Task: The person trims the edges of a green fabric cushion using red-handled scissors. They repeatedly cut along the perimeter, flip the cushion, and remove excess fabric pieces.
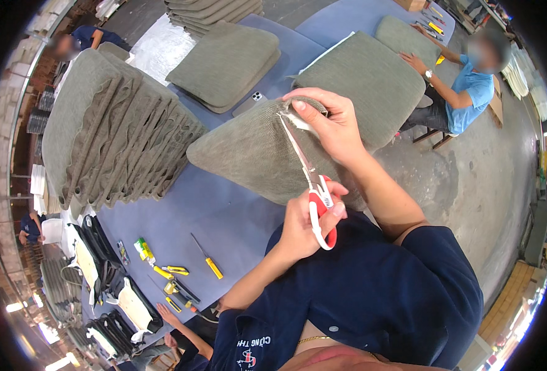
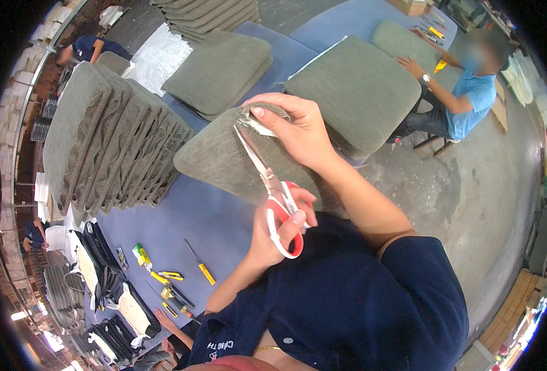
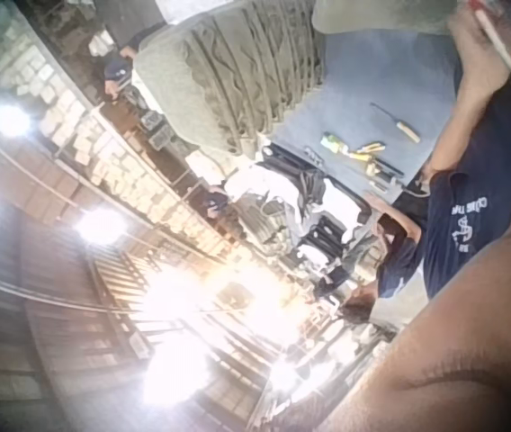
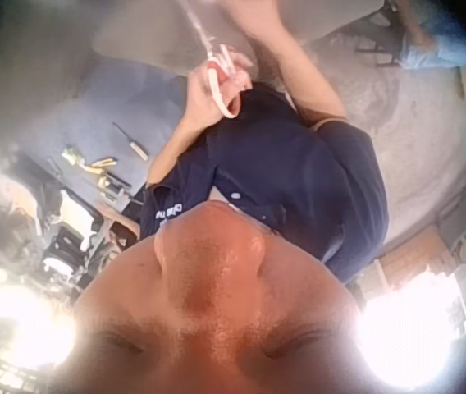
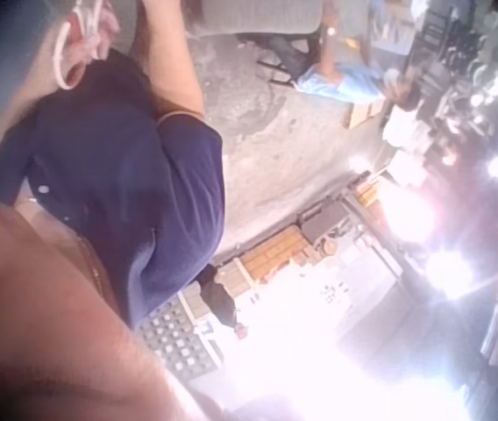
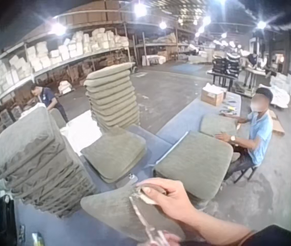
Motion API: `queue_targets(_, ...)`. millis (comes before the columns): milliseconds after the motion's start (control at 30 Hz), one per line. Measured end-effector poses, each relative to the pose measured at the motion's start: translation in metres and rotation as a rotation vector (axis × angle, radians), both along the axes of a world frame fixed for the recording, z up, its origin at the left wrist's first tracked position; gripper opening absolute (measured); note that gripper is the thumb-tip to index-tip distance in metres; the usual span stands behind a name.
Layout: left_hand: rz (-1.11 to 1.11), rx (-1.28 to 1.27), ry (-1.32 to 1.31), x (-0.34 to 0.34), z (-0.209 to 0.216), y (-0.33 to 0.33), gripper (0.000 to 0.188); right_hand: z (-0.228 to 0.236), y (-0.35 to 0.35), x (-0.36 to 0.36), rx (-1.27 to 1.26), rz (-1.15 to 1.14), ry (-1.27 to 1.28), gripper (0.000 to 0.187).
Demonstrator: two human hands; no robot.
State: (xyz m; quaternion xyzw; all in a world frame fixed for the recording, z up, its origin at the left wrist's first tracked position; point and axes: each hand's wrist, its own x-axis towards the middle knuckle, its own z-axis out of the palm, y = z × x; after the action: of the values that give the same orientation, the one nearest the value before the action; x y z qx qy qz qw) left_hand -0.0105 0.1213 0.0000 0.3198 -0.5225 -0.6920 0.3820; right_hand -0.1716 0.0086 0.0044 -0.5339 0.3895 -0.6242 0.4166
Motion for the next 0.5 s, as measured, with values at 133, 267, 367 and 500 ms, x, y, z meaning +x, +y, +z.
queue_targets(133,0.240,-0.347,-0.269,0.037,0.007,-0.015,0.019,-0.004,-0.001,-0.003,0.109,0.043,-0.058,0.021)
queue_targets(267,0.620,-0.355,-0.278,0.099,0.009,-0.030,0.023,0.005,0.004,0.006,0.171,0.060,0.050,0.022)
queue_targets(367,0.822,-0.524,-0.492,0.136,0.011,-0.037,0.023,0.006,0.014,0.028,0.137,0.045,0.120,0.021)
queue_targets(500,0.823,-0.434,-0.536,0.147,0.019,-0.042,0.039,-0.003,0.028,0.037,-0.201,-0.016,0.311,0.028)
